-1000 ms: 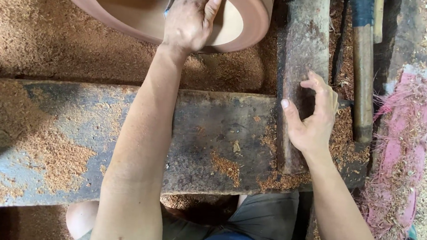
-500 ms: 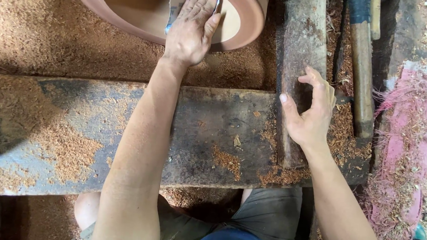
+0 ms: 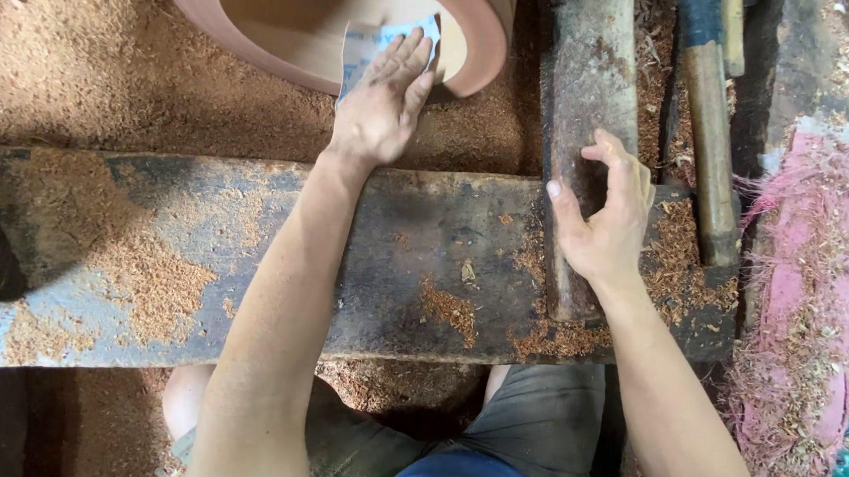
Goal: Sanding the interior of a large wooden bowl while it spins on a lathe.
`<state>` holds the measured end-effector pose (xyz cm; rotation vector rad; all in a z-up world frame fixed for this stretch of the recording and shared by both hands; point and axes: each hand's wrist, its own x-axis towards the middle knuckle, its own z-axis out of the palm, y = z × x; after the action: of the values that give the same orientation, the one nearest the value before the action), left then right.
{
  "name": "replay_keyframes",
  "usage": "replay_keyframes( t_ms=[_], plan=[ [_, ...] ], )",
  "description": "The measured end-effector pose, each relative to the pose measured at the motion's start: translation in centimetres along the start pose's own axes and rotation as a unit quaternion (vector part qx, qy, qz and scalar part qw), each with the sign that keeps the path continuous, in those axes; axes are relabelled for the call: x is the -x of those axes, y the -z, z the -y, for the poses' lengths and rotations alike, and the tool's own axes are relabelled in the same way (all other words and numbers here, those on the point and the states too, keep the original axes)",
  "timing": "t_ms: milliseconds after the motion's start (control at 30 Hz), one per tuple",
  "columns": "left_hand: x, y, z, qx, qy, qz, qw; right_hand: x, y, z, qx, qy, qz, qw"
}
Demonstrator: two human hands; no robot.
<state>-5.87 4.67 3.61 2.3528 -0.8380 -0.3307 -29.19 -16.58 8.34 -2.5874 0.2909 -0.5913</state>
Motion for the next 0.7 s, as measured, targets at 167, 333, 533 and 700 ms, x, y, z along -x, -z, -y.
replay_keyframes(
  t_ms=[167,333,533,700],
  plan=[
    [-0.5,-0.2,0.2,0.015,-0.017,-0.020,1.000,0.1,0.0,0.0,-0.005,0.000,-0.006,1.000],
    [-2.6,-0.7,0.8,0.018,-0.013,-0.044,0.999,0.1,0.1,0.1,-0.006,-0.009,-0.006,1.000],
    [-4.4,-0.9,1.4,0.032,-0.014,-0.086,0.996,-0.2,0.2,0.1,-0.009,-0.012,-0.002,1.000],
    [-5.3,-1.7,2.2,0.013,-0.043,-0.127,0.991,-0.2,0.2,0.2,-0.013,-0.013,-0.004,1.000]
  ],
)
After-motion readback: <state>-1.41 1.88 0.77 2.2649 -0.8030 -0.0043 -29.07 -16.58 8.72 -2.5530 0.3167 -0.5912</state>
